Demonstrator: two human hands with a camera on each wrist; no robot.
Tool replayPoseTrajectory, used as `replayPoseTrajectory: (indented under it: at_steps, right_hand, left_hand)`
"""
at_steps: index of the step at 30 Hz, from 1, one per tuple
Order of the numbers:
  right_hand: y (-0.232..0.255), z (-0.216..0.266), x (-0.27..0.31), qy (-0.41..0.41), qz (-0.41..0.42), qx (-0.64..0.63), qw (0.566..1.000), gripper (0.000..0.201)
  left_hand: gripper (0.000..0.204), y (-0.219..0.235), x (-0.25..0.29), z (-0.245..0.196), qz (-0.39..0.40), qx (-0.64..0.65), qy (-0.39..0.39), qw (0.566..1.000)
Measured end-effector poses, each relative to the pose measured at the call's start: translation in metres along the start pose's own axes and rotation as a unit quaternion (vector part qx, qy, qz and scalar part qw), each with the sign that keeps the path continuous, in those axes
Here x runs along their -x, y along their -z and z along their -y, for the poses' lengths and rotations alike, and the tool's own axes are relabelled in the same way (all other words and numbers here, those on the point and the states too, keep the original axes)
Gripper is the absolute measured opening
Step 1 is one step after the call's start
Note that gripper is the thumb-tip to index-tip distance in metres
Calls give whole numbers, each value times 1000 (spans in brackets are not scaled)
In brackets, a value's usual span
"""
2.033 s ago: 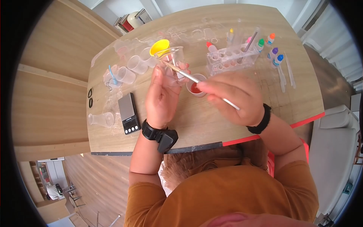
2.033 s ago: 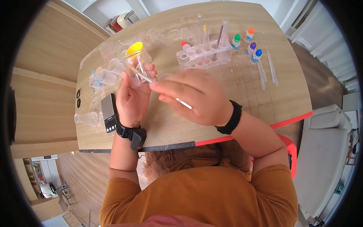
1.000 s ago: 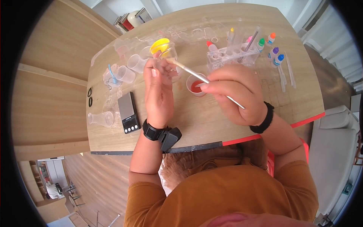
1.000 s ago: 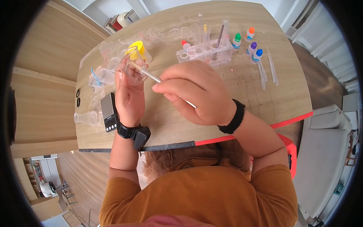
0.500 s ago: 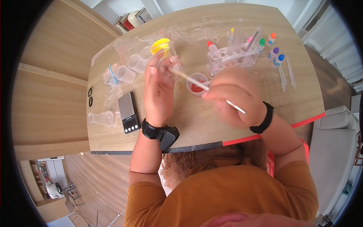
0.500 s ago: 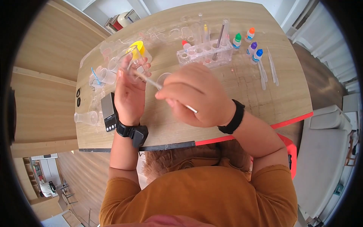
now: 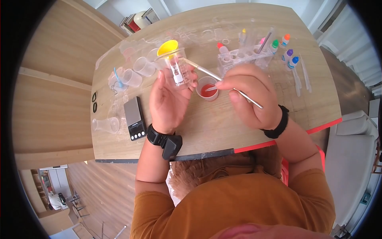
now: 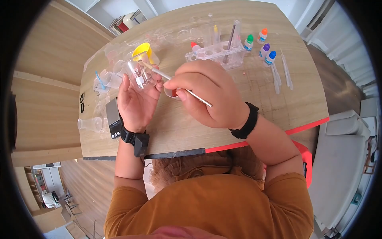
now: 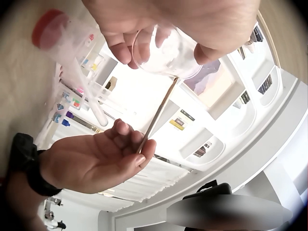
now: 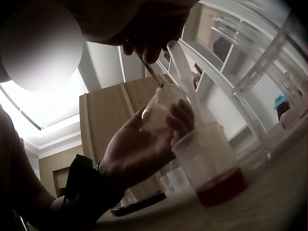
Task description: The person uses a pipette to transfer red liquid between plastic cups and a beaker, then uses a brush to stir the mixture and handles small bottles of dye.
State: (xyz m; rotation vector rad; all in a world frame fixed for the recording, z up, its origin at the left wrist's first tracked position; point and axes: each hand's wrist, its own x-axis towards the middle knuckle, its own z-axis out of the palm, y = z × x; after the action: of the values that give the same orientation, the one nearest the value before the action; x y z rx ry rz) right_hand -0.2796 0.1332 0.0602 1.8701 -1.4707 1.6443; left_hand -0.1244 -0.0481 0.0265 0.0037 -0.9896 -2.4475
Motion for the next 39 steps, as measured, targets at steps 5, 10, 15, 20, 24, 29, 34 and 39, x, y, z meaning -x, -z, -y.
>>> replayPoseTrajectory:
  at_steps: [5, 10, 15, 20, 24, 29, 34, 39]
  right_hand:
    - [8, 4, 2, 26, 56, -27, 998, 25]
    - [-1, 2, 0, 29, -4, 31, 999, 26]
    - [8, 3, 0, 34, 81, -31, 996, 25]
    - [3, 0, -1, 15, 1, 13, 1000, 22]
    - [6, 0, 0, 29, 26, 7, 999, 21]
    - [1, 2, 0, 13, 12, -5, 1000, 21]
    - [7, 2, -2, 23, 13, 8, 1000, 21]
    - [2, 3, -2, 14, -14, 21, 1000, 21]
  left_hand:
    - [60, -3, 1, -2, -27, -7, 3, 1000]
    - [57, 9, -2, 1, 20, -19, 3, 1000]
    - [55, 2, -3, 2, -35, -72, -12, 997]
    - [50, 3, -1, 1, -48, -59, -11, 997]
    - [51, 5, -1, 2, -20, -44, 2, 999]
    - [48, 6, -1, 3, -46, -64, 4, 997]
    - [48, 3, -1, 5, -46, -67, 3, 997]
    - [50, 8, -3, 3, -13, -50, 1, 999]
